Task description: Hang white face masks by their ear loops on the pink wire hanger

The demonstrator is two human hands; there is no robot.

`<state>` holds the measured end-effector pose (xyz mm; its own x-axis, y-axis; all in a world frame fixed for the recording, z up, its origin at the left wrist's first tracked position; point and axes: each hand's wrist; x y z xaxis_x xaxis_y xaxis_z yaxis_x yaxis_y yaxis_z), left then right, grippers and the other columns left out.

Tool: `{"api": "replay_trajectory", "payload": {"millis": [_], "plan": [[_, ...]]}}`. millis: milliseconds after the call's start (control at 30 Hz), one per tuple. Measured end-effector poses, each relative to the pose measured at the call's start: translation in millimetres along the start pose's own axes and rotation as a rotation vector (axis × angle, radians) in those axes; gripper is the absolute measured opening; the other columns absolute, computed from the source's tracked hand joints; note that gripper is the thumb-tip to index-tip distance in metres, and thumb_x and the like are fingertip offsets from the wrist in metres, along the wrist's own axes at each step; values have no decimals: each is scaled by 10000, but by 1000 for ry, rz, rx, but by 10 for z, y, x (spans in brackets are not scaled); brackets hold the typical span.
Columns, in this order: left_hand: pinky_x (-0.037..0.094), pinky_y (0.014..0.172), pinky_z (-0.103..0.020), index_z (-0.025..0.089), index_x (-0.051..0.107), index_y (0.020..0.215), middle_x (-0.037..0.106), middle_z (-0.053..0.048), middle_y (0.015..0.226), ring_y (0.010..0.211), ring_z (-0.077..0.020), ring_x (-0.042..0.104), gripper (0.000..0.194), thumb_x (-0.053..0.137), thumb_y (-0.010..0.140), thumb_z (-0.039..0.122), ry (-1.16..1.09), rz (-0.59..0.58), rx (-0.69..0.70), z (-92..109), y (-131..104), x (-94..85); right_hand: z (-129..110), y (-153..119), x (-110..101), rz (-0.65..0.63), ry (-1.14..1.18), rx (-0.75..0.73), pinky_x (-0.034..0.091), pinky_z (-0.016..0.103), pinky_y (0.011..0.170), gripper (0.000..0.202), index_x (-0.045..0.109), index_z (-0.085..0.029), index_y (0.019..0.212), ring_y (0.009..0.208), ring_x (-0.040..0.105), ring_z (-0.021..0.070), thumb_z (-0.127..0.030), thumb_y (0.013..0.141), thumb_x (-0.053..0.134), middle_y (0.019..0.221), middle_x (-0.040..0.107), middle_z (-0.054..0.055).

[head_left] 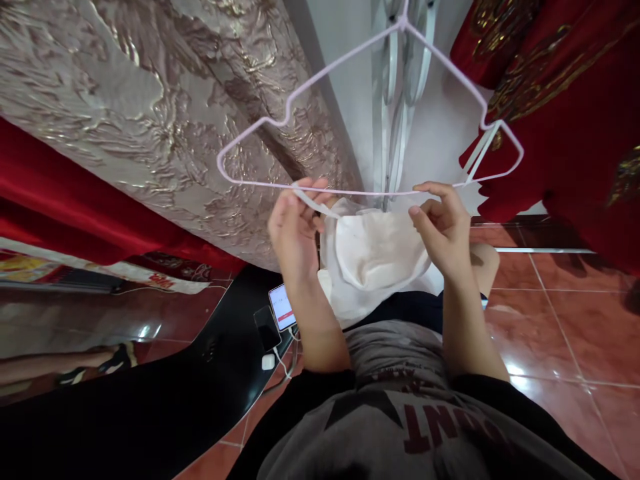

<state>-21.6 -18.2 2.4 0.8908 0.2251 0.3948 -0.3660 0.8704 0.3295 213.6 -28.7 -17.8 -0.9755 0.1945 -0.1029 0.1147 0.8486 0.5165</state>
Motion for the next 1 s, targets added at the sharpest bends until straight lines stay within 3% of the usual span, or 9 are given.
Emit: {"api": "replay_trajectory", "payload": {"millis": [133,267,400,467,600,700,800,900,1000], "plan": [[484,493,-219,220,693,1009,795,-82,1017,761,-164,774,355,755,1041,568,-53,-46,14,-35,-63,207,113,5,-85,201,-82,-95,465,314,610,384,684,-326,1341,673,531,139,-506,1004,733,870,630,-10],[487,501,-228,226,676,958,738,-54,959,699,-138,699,390,796,1015,593,-167,-118,90,-102,-51,264,219,123,-313,469,-6,-121,365,289,527,466,634,-320,1394,577,413,104,-399,960,783,860,622,-19],[474,518,-231,229,633,917,712,-33,924,616,-102,592,399,765,1045,583,-186,-112,145,-199,1,269,38,298,-466,287,-51,15,256,282,496,139,719,-241,1027,501,340,87,-335,954,789,590,453,-83],[475,526,-228,229,621,910,715,-28,921,600,-95,571,411,767,1041,591,-166,-103,140,-218,22,264,-129,400,-462,212,-84,3,222,290,483,67,759,-225,917,474,308,85,-289,938,767,531,402,-87],[500,546,-214,220,625,885,742,-30,927,587,-88,559,377,755,1061,526,-138,-65,49,-172,24,264,-267,698,-439,265,-103,-144,381,352,509,159,876,-308,1046,519,448,138,-326,963,741,628,558,-20],[491,525,-199,212,620,854,757,-28,911,555,-80,538,358,735,1083,462,-113,-33,-11,-124,13,276,-43,965,-576,406,-105,-282,459,389,566,255,878,-347,1177,622,547,174,-433,956,784,849,707,32],[482,509,-186,211,621,850,766,-23,896,536,-74,529,346,735,1086,438,-134,-34,6,-109,10,281,309,1113,-826,617,-87,-339,457,343,584,410,847,-310,1292,623,510,122,-333,883,849,1035,797,24],[477,497,-186,212,620,856,778,-27,904,532,-75,533,339,728,1091,432,-155,-48,6,-127,13,283,491,1022,-989,789,-79,-390,402,284,538,319,868,-354,1197,598,535,104,-293,886,836,960,796,-23],[465,486,-188,210,625,855,792,-32,917,526,-74,528,330,719,1095,416,-147,-54,-26,-164,4,304,381,731,-888,782,-60,-363,396,275,502,133,890,-315,1036,563,578,111,-398,952,828,758,713,-16]]}}
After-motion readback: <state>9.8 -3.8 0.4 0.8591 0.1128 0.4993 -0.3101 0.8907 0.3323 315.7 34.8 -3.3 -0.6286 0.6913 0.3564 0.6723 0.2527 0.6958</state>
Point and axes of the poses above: each hand's wrist, its own y-axis towards the middle knuckle, its own x-axis out of the palm, z = x × y
